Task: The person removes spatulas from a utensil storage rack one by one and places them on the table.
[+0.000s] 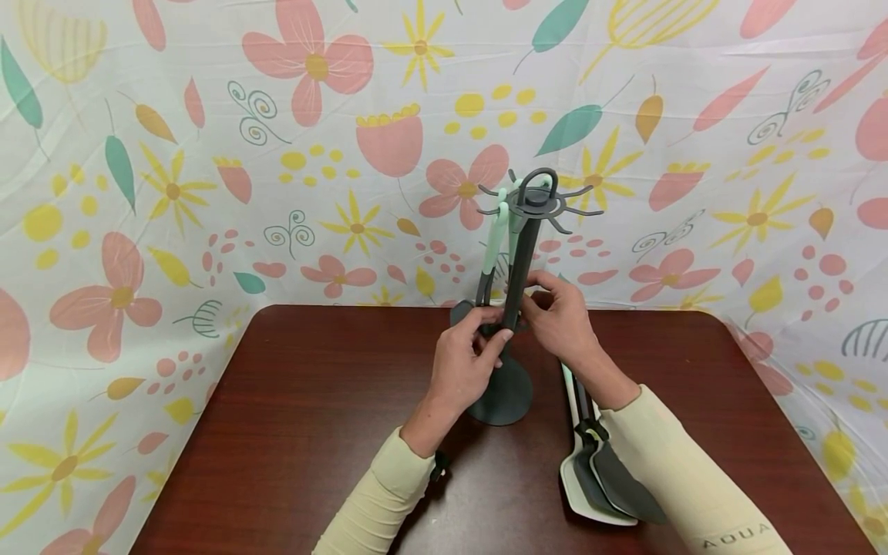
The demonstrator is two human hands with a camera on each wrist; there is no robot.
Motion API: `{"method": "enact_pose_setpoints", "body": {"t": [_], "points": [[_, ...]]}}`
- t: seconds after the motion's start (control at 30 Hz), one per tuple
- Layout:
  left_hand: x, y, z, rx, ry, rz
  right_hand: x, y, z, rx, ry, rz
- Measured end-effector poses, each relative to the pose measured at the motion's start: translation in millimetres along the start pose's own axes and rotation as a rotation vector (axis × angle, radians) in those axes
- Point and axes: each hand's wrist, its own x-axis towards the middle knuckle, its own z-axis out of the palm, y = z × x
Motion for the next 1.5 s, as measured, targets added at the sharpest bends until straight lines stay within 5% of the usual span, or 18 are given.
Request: {"method": "enact_pose_setpoints", "body": {"t": [0.8,1.1,1.5], "points": [[0.0,1.6,0.0,0.009,-0.002,-0.003,2,-6,-2.3,-0.027,0.026,0.014],[-0.3,1.4,0.2,0.016,-0.003,-0.001,-3,-33,-4.8,-0.048,0.034,0.055],[0.1,0.4,0.0,0.015,0.003,0.006,0,3,-11.4,-0.077,0.07,0.05]]}}
